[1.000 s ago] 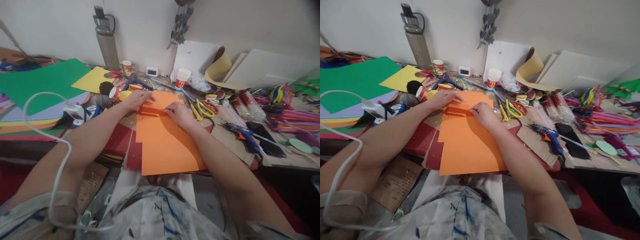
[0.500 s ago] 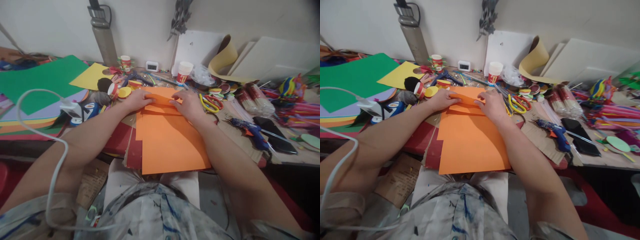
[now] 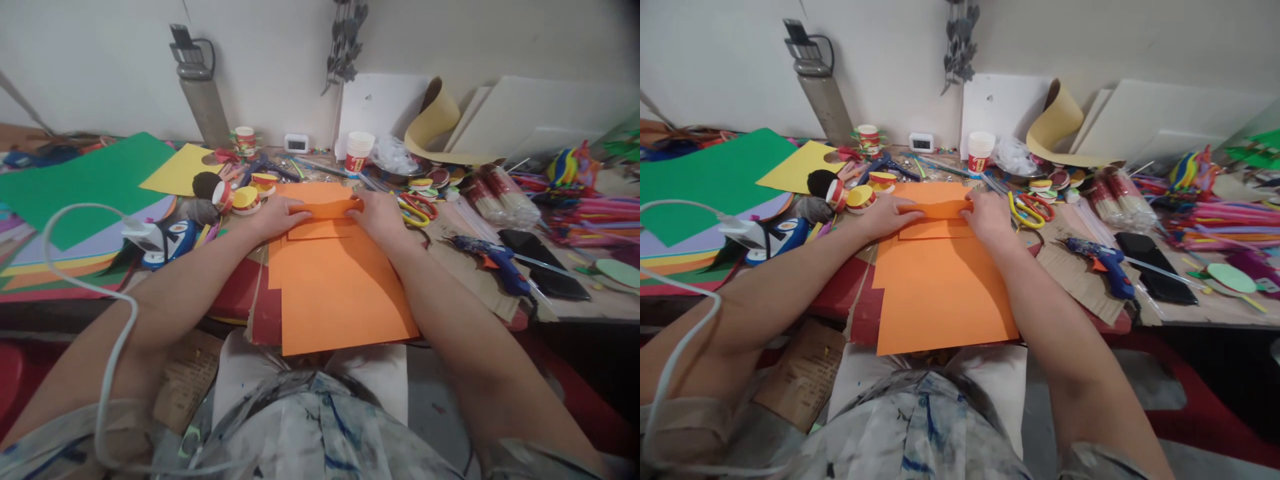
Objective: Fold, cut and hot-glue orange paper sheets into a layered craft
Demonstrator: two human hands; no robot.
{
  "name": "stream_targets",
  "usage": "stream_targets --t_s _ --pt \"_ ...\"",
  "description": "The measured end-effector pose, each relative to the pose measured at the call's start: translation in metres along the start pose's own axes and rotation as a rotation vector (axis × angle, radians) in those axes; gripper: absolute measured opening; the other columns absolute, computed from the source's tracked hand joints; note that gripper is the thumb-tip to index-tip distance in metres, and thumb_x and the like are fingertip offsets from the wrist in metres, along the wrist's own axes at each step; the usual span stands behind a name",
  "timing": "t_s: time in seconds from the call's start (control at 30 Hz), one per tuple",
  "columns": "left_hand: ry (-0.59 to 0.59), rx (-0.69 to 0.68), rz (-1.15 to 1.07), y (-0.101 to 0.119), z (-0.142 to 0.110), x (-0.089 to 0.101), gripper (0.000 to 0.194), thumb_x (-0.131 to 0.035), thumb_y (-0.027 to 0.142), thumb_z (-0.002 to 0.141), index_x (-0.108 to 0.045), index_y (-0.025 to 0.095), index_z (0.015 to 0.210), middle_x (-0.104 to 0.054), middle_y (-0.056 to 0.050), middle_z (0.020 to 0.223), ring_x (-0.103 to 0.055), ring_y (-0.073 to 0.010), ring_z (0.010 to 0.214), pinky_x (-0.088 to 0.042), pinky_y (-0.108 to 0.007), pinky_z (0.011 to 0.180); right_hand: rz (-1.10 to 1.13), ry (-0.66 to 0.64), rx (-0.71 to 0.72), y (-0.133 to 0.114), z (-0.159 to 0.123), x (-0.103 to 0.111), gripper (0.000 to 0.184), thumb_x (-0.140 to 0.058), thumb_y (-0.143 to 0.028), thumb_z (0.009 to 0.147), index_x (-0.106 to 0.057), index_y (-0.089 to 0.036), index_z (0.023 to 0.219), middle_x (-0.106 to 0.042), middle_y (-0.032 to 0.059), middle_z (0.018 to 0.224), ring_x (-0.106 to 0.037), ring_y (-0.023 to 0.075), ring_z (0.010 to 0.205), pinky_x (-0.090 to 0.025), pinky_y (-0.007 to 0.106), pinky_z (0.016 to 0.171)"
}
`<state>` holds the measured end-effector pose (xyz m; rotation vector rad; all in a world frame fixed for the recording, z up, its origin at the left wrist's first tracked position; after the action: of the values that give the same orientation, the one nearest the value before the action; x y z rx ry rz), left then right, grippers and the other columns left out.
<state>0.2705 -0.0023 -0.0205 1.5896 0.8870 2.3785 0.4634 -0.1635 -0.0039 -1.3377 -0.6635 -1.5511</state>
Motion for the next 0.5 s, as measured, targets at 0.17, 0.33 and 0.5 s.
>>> stream_targets --t_s 0.17,0.33,0.5 --pt "0.077 0.065 -0.010 -0.002 0.002 0.000 0.033 -0.059 0.044 0.094 -0.071 0.017 0.079 -0.074 -0.003 0.081 -0.060 -0.0185 0.078 -0.044 -0.030 0.077 0.061 0.155 0.028 0.001 0.000 0.005 0.050 -0.071 -0.037 0.094 -0.069 -0.018 0.140 -0.067 0.0200 0.143 -0.056 0.0435 0.134 -0.042 0.062 0.109" --pt "0.145 0.142 0.021 -0.004 0.002 0.003 0.032 -0.060 0.042 0.093 -0.067 0.018 0.073 -0.067 -0.002 0.072 -0.055 -0.0183 0.071 -0.037 -0.032 0.070 0.190 0.338 0.080 0.018 -0.004 0.041 0.049 -0.064 -0.037 0.097 -0.064 -0.020 0.142 -0.067 0.0184 0.141 -0.062 0.0366 0.123 -0.048 0.055 0.105" --pt "0.107 0.115 0.101 -0.002 0.004 0.002 0.035 -0.058 0.046 0.094 -0.069 0.018 0.076 -0.071 -0.004 0.076 -0.059 -0.0203 0.076 -0.041 -0.032 0.073 0.151 0.339 -0.009 0.073 -0.054 0.087 0.036 -0.069 -0.032 0.092 -0.070 -0.020 0.126 -0.075 0.0145 0.123 -0.069 0.0262 0.095 -0.054 0.043 0.091"
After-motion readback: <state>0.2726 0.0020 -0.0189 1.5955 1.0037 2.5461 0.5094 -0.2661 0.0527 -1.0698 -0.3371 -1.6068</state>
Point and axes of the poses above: each hand's wrist, its own z-axis towards the middle knuckle, its own x-axis out of the back of the hand, y = z × x, the point moved 2 cm from there along z, towards the middle knuckle
